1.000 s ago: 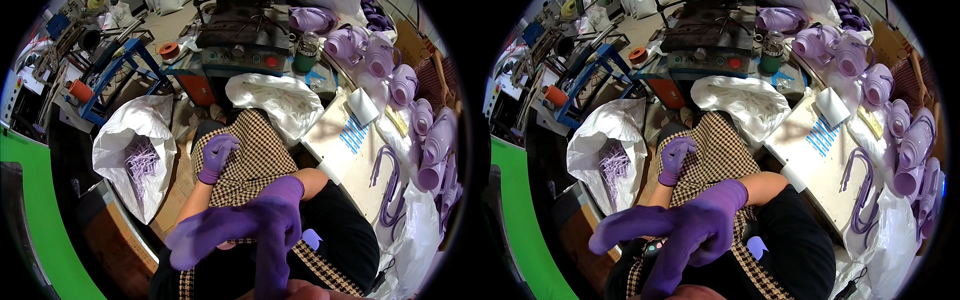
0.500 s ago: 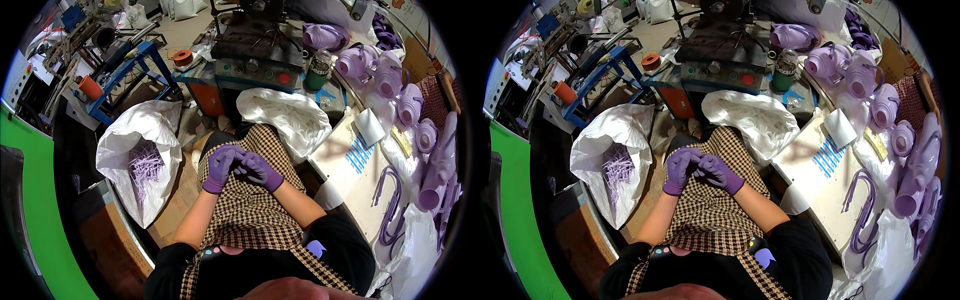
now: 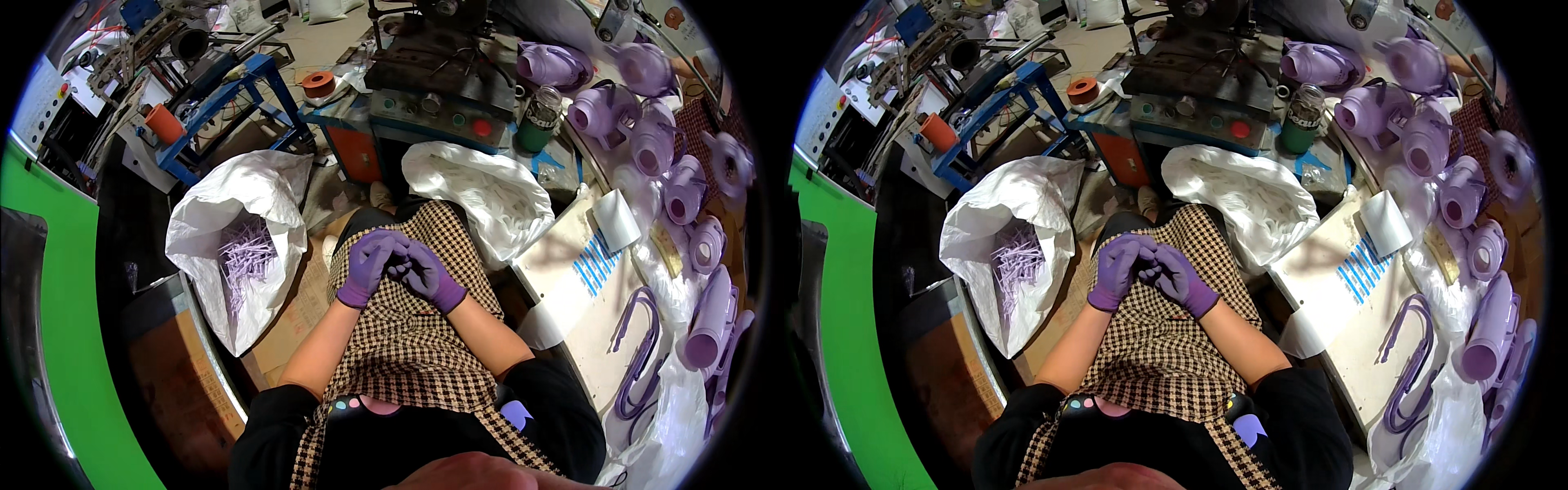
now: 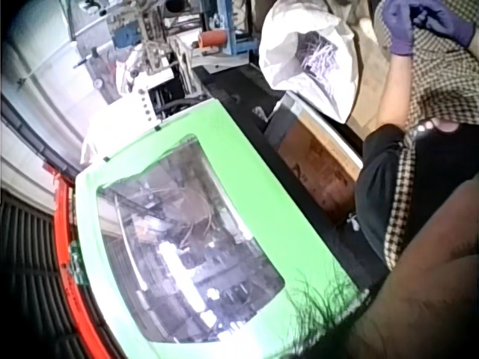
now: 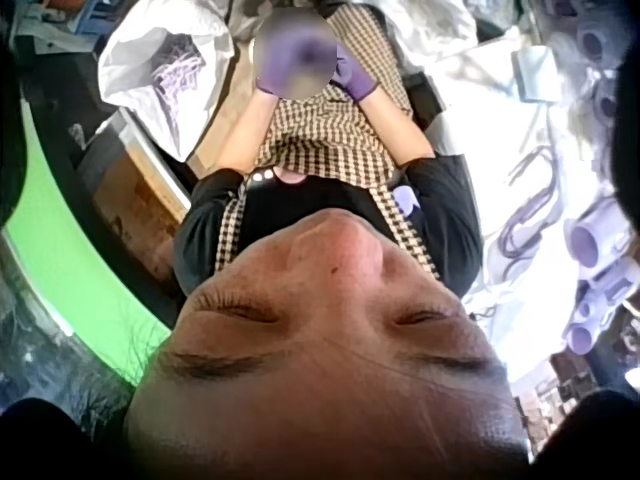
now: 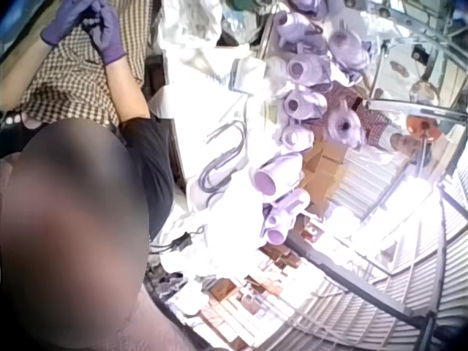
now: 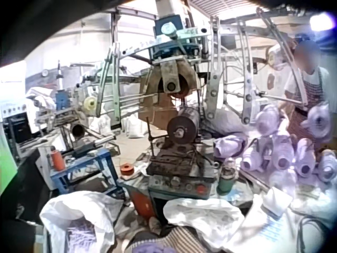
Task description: The person assembles purple plastic bottles by attaching handles and applying stickers. They pick up a bottle, attach a handle, apply a sticker, and place the finished item aside. This process is repeated for multiple bottles in a factory setting.
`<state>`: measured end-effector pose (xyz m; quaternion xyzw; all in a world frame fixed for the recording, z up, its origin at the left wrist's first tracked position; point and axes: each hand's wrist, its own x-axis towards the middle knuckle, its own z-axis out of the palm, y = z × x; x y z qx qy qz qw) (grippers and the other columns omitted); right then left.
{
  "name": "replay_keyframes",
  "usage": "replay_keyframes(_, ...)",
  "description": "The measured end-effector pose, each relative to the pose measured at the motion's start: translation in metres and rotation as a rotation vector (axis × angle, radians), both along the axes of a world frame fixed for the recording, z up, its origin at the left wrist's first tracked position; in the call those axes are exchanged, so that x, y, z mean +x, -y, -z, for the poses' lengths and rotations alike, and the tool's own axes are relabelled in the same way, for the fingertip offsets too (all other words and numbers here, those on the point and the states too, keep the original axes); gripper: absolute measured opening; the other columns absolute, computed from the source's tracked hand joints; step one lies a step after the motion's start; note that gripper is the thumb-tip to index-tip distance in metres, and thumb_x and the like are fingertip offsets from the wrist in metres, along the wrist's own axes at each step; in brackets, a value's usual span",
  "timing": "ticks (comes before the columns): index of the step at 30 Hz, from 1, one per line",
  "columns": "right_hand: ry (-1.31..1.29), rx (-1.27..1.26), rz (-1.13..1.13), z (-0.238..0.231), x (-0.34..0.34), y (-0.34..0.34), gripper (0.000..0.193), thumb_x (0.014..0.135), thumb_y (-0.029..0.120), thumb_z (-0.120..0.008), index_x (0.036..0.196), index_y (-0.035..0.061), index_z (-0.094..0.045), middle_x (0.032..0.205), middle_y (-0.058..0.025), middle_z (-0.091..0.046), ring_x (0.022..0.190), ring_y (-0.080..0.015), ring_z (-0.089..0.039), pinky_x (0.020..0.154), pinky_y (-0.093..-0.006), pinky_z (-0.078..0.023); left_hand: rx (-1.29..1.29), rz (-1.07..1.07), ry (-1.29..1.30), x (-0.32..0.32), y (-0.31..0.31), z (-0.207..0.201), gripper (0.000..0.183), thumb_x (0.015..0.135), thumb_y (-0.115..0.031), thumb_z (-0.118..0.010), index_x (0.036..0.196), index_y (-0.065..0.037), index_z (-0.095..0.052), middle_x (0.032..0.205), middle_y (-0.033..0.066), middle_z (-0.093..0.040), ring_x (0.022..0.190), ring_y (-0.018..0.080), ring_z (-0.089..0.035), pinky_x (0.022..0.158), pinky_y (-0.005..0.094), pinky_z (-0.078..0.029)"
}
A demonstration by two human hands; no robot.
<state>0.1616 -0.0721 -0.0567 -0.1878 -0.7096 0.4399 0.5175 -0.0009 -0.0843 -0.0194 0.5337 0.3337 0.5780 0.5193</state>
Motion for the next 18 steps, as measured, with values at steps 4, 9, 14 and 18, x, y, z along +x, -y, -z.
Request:
replay_keyframes(4, 0.08, -0.021, 0.03, 0.03, 0.001, -0.01, 0.033, 0.082, -0.006, -0.06, 0.114, 0.0037, -0.059, 0.09, -0.0099, -0.056, 0.078, -0.0249, -0.056, 0.072, -0.0337, -0.05, 0.061, -0.044, -0.095, -0.001, -0.003, 0.007, 0.031, 0.104, -0.015, -0.054, 0.087, 0.004, -0.072, 0.106, 0.0125, -0.07, 0.095, 0.0193, -0.067, 0.086, 0.0322, -0.054)
replay_keyframes(9, 0.033, 0.175, 0.127, 0.019, 0.001, -0.012, 0.047, 0.078, -0.006, -0.06, 0.124, 0.0062, -0.058, 0.109, -0.0174, -0.063, 0.094, -0.0372, -0.061, 0.083, -0.0399, -0.051, 0.109, -0.043, -0.182, 0.0, -0.003, 0.006, 0.028, 0.103, -0.013, -0.053, 0.089, 0.002, -0.073, 0.105, 0.0126, -0.071, 0.097, 0.0202, -0.067, 0.088, 0.0328, -0.054)
replay_keyframes(14, 0.037, 0.174, 0.107, 0.041, -0.001, -0.015, 0.061, 0.076, -0.012, -0.059, 0.133, 0.008, -0.052, 0.12, -0.02, -0.062, 0.104, -0.0405, -0.061, 0.091, -0.0427, -0.051, 0.025, -0.019, -0.133, 0.003, 0.0, 0.002, 0.027, 0.102, -0.013, -0.054, 0.089, 0.003, -0.072, 0.107, 0.0119, -0.07, 0.097, 0.0186, -0.067, 0.087, 0.0312, -0.054)
replay_keyframes(18, -0.038, 0.221, 0.094, 0.045, -0.001, -0.015, 0.063, 0.078, -0.008, -0.056, 0.139, 0.0072, -0.049, 0.13, -0.0219, -0.059, 0.112, -0.0436, -0.059, 0.097, -0.0447, -0.049, 0.078, -0.029, -0.176, 0.002, -0.001, -0.001, 0.028, 0.102, -0.014, -0.054, 0.089, 0.003, -0.072, 0.108, 0.0116, -0.07, 0.097, 0.0182, -0.067, 0.087, 0.0305, -0.053)
